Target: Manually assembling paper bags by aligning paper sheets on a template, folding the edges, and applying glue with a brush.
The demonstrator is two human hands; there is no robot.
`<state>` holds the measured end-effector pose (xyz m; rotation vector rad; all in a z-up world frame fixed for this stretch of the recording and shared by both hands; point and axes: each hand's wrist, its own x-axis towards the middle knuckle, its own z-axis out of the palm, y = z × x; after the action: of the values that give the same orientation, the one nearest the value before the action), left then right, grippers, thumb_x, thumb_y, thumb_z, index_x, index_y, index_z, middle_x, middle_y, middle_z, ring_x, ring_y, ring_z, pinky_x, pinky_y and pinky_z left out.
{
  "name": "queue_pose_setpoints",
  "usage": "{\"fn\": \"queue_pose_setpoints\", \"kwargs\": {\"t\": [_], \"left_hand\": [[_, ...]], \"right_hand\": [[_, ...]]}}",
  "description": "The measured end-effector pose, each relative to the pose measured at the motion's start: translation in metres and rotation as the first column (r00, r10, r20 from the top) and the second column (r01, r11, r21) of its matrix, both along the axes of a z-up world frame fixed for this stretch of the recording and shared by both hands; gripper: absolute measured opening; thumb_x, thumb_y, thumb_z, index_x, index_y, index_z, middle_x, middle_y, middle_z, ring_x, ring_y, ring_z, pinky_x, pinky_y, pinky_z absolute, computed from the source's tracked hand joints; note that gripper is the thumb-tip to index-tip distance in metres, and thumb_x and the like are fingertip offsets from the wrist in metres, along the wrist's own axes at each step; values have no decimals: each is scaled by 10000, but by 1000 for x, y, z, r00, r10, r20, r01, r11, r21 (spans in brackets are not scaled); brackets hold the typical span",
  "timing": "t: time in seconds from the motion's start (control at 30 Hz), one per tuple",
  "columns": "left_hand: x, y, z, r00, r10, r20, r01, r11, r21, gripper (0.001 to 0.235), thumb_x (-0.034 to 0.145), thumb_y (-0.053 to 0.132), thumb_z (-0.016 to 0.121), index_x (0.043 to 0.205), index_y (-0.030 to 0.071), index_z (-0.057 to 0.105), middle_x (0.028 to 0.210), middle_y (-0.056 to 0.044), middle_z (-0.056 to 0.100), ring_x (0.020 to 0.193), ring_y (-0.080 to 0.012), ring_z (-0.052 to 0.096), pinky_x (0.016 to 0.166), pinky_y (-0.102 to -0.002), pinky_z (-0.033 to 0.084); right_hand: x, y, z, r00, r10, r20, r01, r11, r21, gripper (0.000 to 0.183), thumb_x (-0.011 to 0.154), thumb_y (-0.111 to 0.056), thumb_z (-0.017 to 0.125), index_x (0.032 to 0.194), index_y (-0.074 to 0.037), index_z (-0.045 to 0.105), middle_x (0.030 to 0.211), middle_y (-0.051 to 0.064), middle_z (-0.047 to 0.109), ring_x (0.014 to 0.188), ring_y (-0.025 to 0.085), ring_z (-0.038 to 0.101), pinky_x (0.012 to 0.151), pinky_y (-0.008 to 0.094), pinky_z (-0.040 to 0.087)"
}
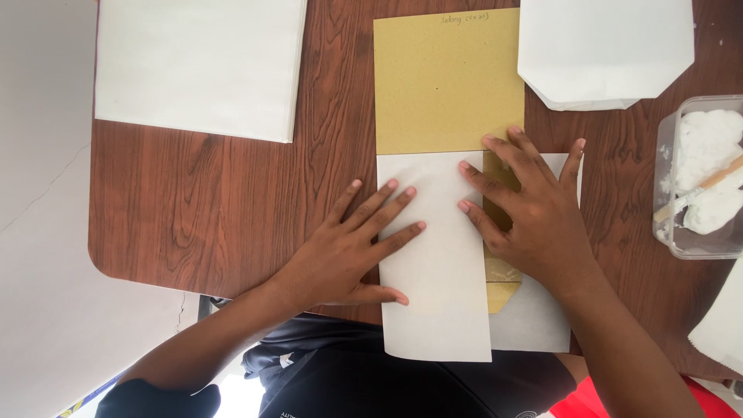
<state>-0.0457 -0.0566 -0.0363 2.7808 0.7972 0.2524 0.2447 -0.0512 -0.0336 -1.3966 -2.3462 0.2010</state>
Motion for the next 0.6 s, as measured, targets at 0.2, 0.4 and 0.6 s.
{"fn": "queue_pose_setpoints", "kwargs": {"t": [0.2, 0.4, 0.6], "left_hand": [[1, 6, -3, 982, 181, 51, -183, 983, 32, 685, 1057, 572, 461, 1541, 88, 465, 1644, -158, 367, 1540, -330, 338, 1268, -545, 156], [1, 9, -4, 979, 190, 76, -196, 976, 91, 611, 1065, 477, 587, 1527, 89, 492, 1613, -138, 437, 1508, -286, 419, 1257, -502, 246], [-4, 13, -5, 987, 155, 52, -157, 987, 44, 705, 1044, 576, 555, 1563, 114, 435, 1645, -125, 384, 1538, -290, 369, 1265, -509, 231]], "right_hand": [[1, -1, 0, 1000, -5, -5, 5, 1000, -1, 321, 1008, -280, 765, 1301, -150, 748, 1495, 160, 596, 1475, 409, 525, 1183, 765, 0], [0, 0, 1, 1000, -15, -22, 15, 1000, -6, 302, 997, -267, 765, 1270, -138, 761, 1500, 155, 590, 1470, 395, 520, 1185, 778, 34], [-2, 0, 2, 999, -18, -31, 18, 1000, -17, 297, 988, -267, 778, 1248, -122, 770, 1497, 157, 588, 1476, 393, 512, 1196, 765, 39]]}}
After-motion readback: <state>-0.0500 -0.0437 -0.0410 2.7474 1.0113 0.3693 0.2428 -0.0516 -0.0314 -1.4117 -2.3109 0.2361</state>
